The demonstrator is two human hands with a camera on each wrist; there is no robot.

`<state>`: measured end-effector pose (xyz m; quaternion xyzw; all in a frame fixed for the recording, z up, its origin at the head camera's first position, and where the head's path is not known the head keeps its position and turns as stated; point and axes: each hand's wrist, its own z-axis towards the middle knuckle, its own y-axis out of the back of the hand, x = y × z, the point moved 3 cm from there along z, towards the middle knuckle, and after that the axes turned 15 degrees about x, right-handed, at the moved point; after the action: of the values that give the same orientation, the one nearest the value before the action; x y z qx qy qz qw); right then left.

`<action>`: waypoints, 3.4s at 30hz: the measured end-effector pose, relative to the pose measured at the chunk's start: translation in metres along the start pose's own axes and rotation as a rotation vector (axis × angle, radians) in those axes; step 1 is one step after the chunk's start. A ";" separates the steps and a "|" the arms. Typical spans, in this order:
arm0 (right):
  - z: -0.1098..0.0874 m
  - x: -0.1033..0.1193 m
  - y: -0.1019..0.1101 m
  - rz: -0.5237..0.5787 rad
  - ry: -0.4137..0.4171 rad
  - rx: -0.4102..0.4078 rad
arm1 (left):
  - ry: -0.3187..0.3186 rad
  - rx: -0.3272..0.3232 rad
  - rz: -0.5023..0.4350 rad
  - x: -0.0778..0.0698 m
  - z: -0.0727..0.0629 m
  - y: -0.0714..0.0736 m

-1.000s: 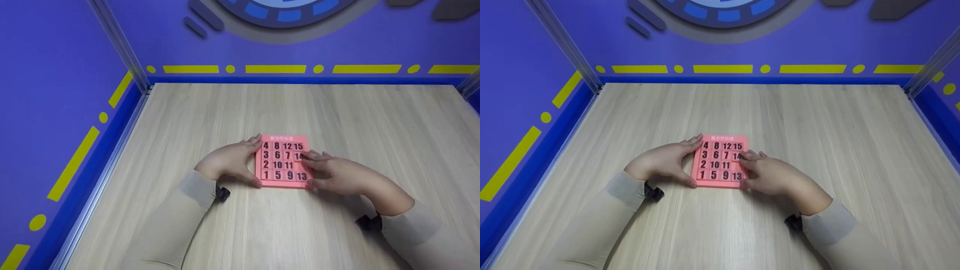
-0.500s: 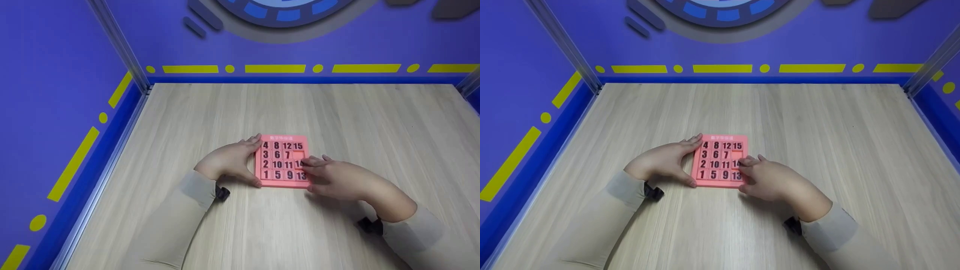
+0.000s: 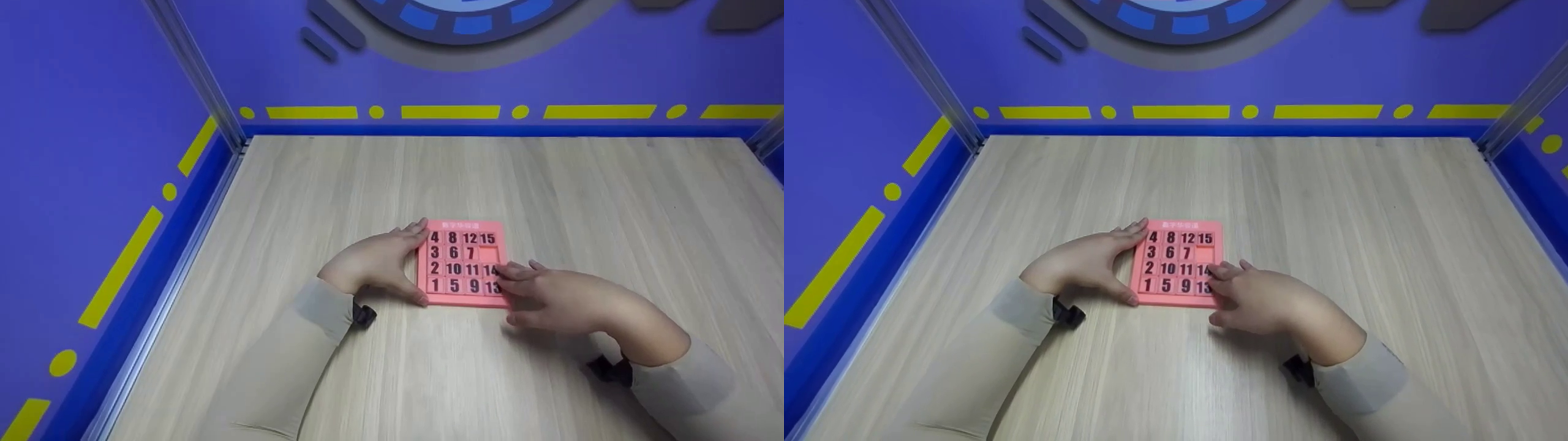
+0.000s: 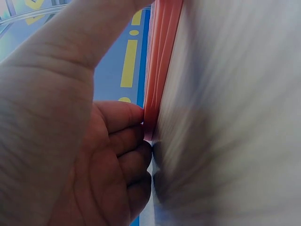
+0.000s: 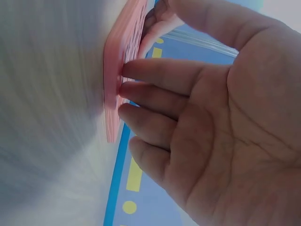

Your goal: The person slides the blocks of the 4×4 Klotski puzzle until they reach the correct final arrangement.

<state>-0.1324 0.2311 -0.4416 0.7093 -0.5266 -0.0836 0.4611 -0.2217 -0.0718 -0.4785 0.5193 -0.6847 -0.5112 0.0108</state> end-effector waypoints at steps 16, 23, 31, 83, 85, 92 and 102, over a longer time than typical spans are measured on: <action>0.003 -0.002 0.001 0.041 -0.026 0.021 | -0.009 0.007 0.012 -0.002 -0.001 0.001; 0.029 -0.011 0.021 0.052 -0.057 -0.026 | 0.006 0.014 0.004 0.000 -0.002 0.000; 0.051 -0.017 0.033 0.053 -0.115 -0.014 | -0.003 0.009 0.000 -0.002 -0.001 0.001; 0.066 -0.005 0.039 0.003 -0.039 0.012 | 0.009 -0.004 0.017 -0.002 0.003 0.005; 0.063 -0.006 0.039 0.019 -0.045 0.021 | 0.007 -0.001 0.015 -0.001 0.003 0.004; 0.059 -0.012 0.041 0.048 -0.057 0.035 | 0.006 0.001 0.006 0.000 0.002 0.002; 0.055 -0.012 0.045 0.006 -0.085 -0.003 | 0.012 -0.002 0.016 0.000 0.001 0.001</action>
<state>-0.2013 0.2087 -0.4431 0.7027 -0.5480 -0.1131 0.4394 -0.2229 -0.0710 -0.4783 0.5169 -0.6882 -0.5087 0.0193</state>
